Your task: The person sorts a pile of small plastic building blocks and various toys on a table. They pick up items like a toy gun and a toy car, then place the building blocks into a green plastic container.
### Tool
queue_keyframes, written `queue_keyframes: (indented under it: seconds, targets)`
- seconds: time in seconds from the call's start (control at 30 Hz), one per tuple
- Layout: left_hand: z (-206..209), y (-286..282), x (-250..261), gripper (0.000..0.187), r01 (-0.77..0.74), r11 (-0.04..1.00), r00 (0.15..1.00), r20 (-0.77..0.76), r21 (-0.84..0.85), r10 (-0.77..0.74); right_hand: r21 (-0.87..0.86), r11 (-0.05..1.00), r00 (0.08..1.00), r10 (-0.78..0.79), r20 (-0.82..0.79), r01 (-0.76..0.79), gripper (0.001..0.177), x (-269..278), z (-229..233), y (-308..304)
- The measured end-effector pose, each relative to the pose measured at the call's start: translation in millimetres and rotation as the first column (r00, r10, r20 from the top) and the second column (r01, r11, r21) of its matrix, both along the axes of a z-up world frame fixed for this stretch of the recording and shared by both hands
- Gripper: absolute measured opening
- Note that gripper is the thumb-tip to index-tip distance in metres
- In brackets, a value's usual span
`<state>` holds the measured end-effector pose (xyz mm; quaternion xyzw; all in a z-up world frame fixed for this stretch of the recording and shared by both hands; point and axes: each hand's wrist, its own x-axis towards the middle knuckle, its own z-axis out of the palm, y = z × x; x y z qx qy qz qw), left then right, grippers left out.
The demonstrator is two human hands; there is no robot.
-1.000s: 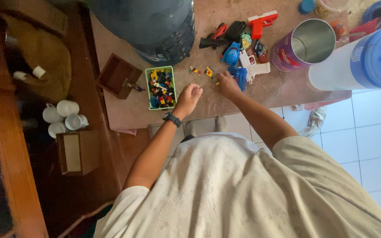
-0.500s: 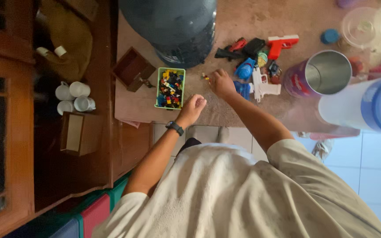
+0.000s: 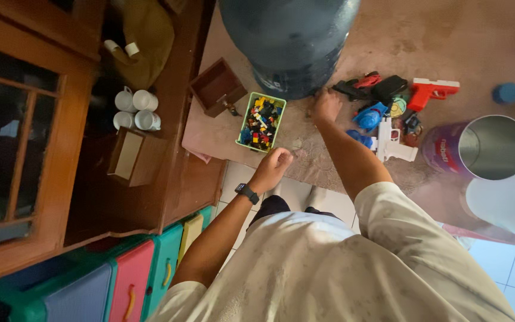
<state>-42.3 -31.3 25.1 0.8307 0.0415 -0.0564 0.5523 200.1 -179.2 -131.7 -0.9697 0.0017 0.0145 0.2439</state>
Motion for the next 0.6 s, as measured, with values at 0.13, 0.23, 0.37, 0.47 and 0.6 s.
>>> queue_keyframes:
  seconds: [0.13,0.23,0.37,0.47,0.6]
  targets:
    - [-5.6,5.8,0.4,0.027,-0.034,0.999,0.999,0.017,0.027,0.033,0.006,0.996,0.992,0.083,0.091,-0.084,0.038,-11.3,2.2,-4.5]
    - [-7.9,10.6,1.5,0.028,-0.035,0.999,0.998,-0.046,-0.031,0.033,-0.057,0.97,0.971,0.237,0.025,-0.235,0.035,-27.2,15.5,-11.3]
    - [-6.8,12.9,6.5,0.028,-0.006,1.0,0.998,-0.055,-0.006,0.006,-0.187,0.893,0.904,0.425,0.051,-0.409,0.061,-46.8,44.5,-10.4]
    - [-3.3,15.5,14.8,0.028,0.028,1.0,0.998,-0.054,-0.001,-0.028,-0.331,0.746,0.786,0.617,0.018,-0.578,0.064,-48.1,45.4,3.4]
    - [-1.1,15.9,20.0,0.03,0.04,0.998,0.998,-0.042,-0.039,-0.042,-0.247,0.751,0.775,0.632,0.002,-0.612,0.065,-47.2,35.9,17.3]
